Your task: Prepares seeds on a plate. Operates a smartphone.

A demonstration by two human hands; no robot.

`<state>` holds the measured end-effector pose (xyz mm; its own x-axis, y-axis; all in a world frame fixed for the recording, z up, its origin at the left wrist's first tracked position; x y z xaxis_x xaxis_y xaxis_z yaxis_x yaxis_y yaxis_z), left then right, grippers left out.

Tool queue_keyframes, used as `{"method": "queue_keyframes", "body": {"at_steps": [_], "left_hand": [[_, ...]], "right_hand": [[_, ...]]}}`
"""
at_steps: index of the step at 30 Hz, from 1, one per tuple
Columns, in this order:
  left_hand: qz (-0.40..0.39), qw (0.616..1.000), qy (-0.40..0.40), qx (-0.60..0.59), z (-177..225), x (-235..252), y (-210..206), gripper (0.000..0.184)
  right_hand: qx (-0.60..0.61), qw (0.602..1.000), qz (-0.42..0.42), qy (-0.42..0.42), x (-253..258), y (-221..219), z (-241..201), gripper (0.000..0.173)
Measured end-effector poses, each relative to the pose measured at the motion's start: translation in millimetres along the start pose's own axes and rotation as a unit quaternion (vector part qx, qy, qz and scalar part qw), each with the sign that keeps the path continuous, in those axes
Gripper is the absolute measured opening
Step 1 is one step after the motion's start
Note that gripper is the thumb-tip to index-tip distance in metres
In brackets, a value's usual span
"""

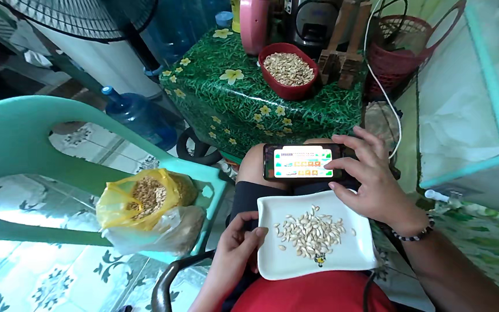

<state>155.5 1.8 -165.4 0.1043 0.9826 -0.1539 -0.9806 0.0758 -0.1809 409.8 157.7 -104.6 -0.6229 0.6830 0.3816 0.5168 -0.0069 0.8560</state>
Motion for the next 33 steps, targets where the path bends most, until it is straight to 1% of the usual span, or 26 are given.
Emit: {"method": "queue_keyframes", "body": {"at_steps": [11, 18, 25, 33], "left_hand": [[0.001, 1.000, 0.002, -0.004, -0.9, -0.5, 0.1, 0.027], [0.003, 1.000, 0.006, 0.006, -0.3, -0.6, -0.1, 0.027], [0.002, 1.000, 0.001, 0.005, -1.2, -0.2, 0.4, 0.027], [0.004, 1.000, 0.006, 0.007, -0.7, -0.2, -0.1, 0.027]], "right_hand": [[-0.003, 1.000, -0.011, 0.017, 3.7, -8.4, -3.8, 0.029], [0.009, 0.999, -0.016, 0.029, 4.4, -9.1, -6.5, 0.023], [0.006, 0.999, -0.002, 0.037, 2.7, -10.1, -5.1, 0.023], [0.021, 0.999, 0.032, 0.021, 0.6, -2.5, 1.0, 0.025]]}}
Point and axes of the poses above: each hand's wrist, its own x-axis towards the middle knuckle, its own y-axis out of the back of the hand, z = x × y, the point moved 4 cm from there along x, towards the middle knuckle, and after that the axes turned 8 degrees about -z, right-handed, at the moved point
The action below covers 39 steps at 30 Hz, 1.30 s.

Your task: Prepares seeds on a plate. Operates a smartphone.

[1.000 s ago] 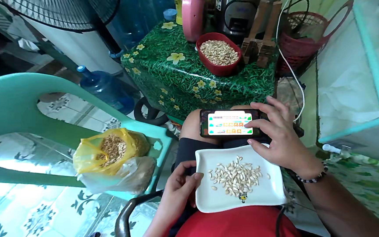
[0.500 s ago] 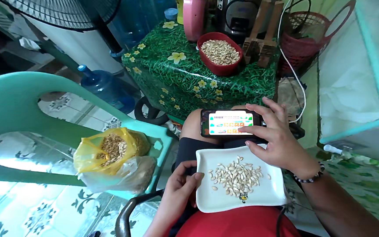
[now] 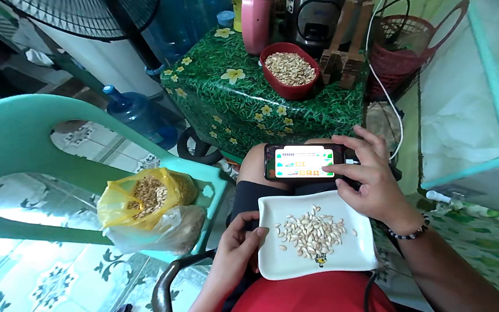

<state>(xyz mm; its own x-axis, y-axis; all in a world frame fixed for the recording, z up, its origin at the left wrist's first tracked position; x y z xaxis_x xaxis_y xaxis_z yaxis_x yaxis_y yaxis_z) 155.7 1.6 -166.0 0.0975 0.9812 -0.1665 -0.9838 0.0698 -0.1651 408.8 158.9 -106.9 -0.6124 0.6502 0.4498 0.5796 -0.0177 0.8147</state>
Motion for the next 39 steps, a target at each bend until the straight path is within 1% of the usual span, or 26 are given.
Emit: {"method": "queue_keyframes", "body": {"at_steps": [5, 11, 24, 29, 39], "left_hand": [[-0.001, 1.000, 0.002, 0.001, 0.5, 0.6, 0.5, 0.028], [-0.002, 1.000, -0.001, -0.001, 0.7, 0.6, 0.5, 0.027], [-0.001, 1.000, 0.003, -0.005, 0.7, 0.7, 0.5, 0.028], [-0.002, 1.000, -0.002, -0.007, -0.4, 0.7, 0.6, 0.027], [-0.001, 1.000, -0.001, -0.009, -0.4, 0.6, 0.7, 0.028]], "right_hand": [[0.004, 1.000, 0.009, -0.002, 0.4, -0.3, -1.4, 0.024], [-0.013, 1.000, 0.009, -0.009, 2.2, -3.4, 2.2, 0.030], [-0.002, 1.000, -0.012, -0.007, 4.4, -8.0, -2.0, 0.030], [0.008, 1.000, 0.011, -0.022, 4.5, -2.6, 1.3, 0.029], [0.016, 0.999, 0.008, -0.034, 3.8, -5.0, 3.6, 0.028]]}}
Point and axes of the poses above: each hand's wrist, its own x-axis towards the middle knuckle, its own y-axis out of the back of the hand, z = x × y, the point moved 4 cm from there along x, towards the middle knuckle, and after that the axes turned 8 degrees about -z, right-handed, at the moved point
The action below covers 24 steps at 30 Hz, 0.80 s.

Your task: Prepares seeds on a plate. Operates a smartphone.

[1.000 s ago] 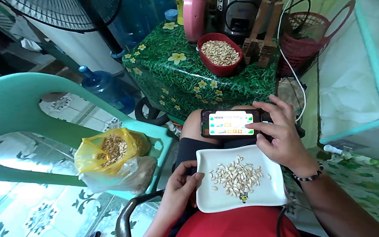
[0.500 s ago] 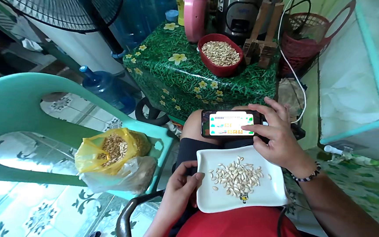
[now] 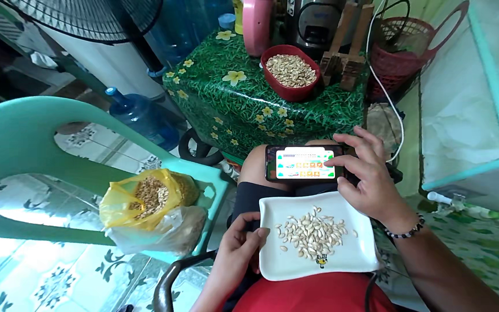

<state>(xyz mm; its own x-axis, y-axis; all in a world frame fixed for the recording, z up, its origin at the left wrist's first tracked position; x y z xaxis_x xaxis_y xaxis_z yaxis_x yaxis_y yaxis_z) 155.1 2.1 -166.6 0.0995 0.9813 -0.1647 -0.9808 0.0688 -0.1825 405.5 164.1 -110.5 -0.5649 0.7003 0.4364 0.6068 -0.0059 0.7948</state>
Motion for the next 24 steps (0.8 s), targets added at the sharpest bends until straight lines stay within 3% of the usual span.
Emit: {"method": "queue_keyframes", "body": {"at_steps": [9, 24], "left_hand": [[0.000, 1.000, 0.000, 0.006, -0.1, -0.1, -0.5, 0.028], [-0.003, 1.000, -0.005, 0.005, -0.9, -0.2, 0.2, 0.028]], "right_hand": [[-0.035, 0.999, -0.003, -0.034, 5.5, 1.3, 3.9, 0.043], [-0.046, 0.997, -0.025, -0.048, 11.5, -1.0, 7.3, 0.046]]}}
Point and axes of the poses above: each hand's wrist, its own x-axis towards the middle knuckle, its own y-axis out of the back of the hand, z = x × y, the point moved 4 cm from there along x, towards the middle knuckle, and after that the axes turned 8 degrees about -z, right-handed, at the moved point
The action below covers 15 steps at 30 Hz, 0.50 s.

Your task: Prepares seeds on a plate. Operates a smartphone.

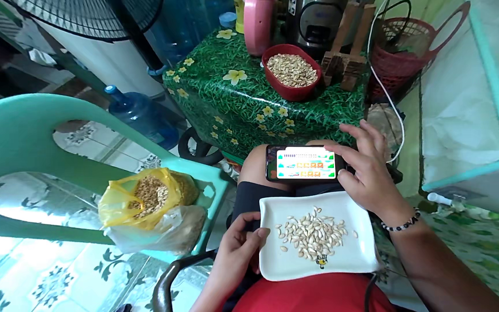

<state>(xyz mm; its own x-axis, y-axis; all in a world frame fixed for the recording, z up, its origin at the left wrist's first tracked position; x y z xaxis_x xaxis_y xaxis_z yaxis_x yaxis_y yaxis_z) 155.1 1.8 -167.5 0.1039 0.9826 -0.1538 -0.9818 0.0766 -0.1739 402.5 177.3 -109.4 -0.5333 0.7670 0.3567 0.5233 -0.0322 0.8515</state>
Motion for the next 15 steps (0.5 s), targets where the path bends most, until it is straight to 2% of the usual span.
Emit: {"method": "queue_keyframes", "body": {"at_steps": [15], "left_hand": [[0.002, 1.000, 0.004, 0.002, 0.5, 0.0, -0.1, 0.028]], "right_hand": [[0.004, 1.000, 0.006, 0.006, 0.5, 0.7, -1.0, 0.047]]}}
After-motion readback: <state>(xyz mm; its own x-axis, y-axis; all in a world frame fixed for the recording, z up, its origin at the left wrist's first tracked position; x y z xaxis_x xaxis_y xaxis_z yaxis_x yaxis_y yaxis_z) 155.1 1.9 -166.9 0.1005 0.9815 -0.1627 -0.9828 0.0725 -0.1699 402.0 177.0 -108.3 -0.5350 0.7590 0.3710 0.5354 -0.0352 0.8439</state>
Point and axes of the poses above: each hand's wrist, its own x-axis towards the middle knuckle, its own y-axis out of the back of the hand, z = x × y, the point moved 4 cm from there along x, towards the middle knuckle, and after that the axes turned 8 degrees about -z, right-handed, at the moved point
